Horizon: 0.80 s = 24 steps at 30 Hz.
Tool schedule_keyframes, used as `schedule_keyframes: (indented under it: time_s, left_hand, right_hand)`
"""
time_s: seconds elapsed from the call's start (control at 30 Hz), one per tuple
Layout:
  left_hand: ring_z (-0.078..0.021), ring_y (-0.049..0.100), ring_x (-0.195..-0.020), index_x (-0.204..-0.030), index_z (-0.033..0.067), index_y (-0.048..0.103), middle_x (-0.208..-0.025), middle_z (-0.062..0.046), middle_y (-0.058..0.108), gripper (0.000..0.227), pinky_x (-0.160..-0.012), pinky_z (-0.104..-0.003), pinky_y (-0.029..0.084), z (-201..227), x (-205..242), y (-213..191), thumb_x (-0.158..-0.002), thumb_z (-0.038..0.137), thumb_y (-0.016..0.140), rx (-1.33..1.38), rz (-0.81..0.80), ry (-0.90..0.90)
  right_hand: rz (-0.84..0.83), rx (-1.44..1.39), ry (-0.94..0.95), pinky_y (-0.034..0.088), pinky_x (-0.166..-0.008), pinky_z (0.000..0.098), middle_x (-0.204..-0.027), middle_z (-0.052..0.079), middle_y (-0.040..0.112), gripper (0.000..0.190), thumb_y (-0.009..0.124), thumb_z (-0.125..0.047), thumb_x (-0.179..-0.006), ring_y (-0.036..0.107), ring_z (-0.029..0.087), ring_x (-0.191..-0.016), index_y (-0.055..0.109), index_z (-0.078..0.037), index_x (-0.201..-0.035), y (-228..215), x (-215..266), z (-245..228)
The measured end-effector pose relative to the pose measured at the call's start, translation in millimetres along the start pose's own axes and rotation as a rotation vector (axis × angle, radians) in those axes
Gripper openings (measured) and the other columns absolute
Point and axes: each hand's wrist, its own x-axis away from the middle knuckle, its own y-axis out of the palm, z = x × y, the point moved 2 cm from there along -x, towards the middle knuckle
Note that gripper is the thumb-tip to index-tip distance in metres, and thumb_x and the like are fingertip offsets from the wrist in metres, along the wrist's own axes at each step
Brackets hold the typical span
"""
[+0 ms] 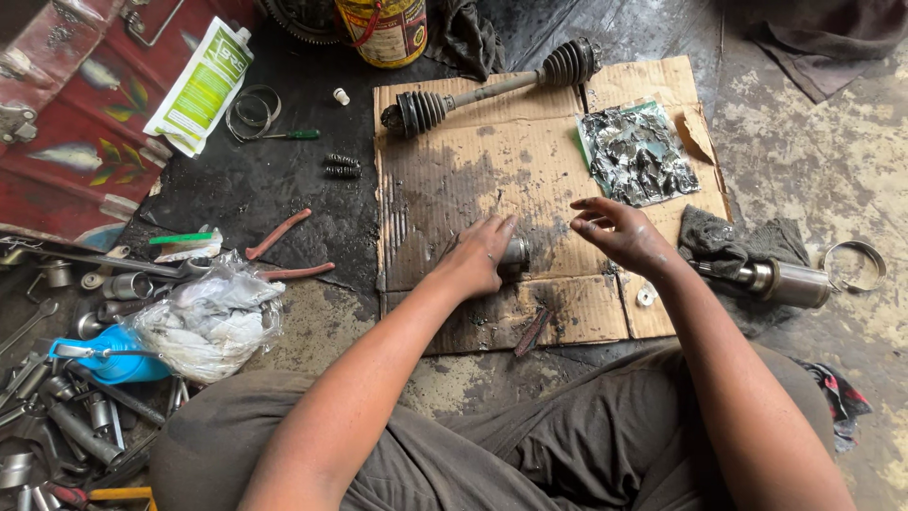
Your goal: The person cleans and reassembles a vehicle CV axle joint with a cloth and by hand while sitting on the floor.
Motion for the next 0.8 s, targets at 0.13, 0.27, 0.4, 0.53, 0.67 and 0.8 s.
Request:
schedule_keyframes:
  time_s: [0.13,0.27,0.4,0.53,0.67,0.8]
  left_hand:
    - [-0.0367,0.038,-0.143,-0.163,0.0204,0.014,-0.15,-0.019,0.041,0.121,-0.12,-0.044,0.031,10.3,10.9,-13.6,-0.066,0.001,0.082,0.089,0.174,0.131]
    - [-0.0342,0.045,-0.139,-0.162,0.0291,0.015,-0.152,-0.015,0.043,0.119,-0.115,-0.041,0.04,35.2,12.6,-31.6,-0.067,0.003,0.082,0.36,0.235,0.028]
    - [-0.0316,0.065,-0.127,-0.163,0.0297,0.019,-0.136,-0.015,0.064,0.114,-0.111,-0.04,0.052,45.8,12.0,-41.2,-0.071,0.015,0.084,0.6,0.289,0.028]
    - [-0.0344,0.057,-0.133,-0.159,0.0301,0.023,-0.141,-0.017,0.06,0.12,-0.113,-0.042,0.044,46.5,6.7,-46.9,-0.062,0.018,0.093,0.613,0.239,-0.02]
    - [-0.0363,0.052,-0.136,-0.159,0.0301,0.02,-0.149,-0.017,0.053,0.116,-0.115,-0.045,0.043,35.1,0.9,-40.4,-0.068,0.024,0.092,0.453,0.189,-0.084]
    - [-0.0378,0.035,-0.148,-0.159,0.0224,0.016,-0.16,-0.019,0.04,0.121,-0.122,-0.049,0.033,4.0,3.2,-22.2,-0.062,0.01,0.088,0.148,0.233,0.137]
  right_hand:
    - [-0.085,-0.01,0.028,0.055,-0.107,0.0369,-0.136,0.011,0.068,0.055,0.067,-0.031,-0.091,0.065,0.025,-0.127,0.057,-0.016,-0.143,5.3,5.1,-10.7]
    - [-0.122,-0.143,-0.11,0.052,-0.105,0.038,-0.144,0.009,0.057,0.063,0.075,-0.023,-0.082,0.058,0.025,-0.13,0.055,-0.015,-0.141,12.3,10.9,-25.4]
    - [-0.004,-0.429,-0.185,0.054,-0.105,0.0375,-0.142,0.008,0.057,0.058,0.074,-0.018,-0.084,0.058,0.026,-0.129,0.056,-0.012,-0.139,-2.9,10.1,-23.3]
    - [0.097,-0.647,-0.275,0.056,-0.104,0.0347,-0.138,0.01,0.065,0.037,0.067,-0.016,-0.097,0.059,0.025,-0.132,0.064,-0.009,-0.133,-17.2,11.0,-12.3]
    - [0.446,-0.12,-0.212,0.058,-0.094,0.0316,-0.13,0.009,0.063,0.031,0.07,-0.01,-0.095,0.063,0.025,-0.118,0.069,-0.012,-0.126,-45.5,19.8,-4.3]
    - [0.747,0.047,-0.214,0.057,-0.093,0.0359,-0.135,0.01,0.064,0.043,0.072,-0.006,-0.097,0.067,0.025,-0.118,0.064,-0.009,-0.139,-119.6,109.0,46.9]
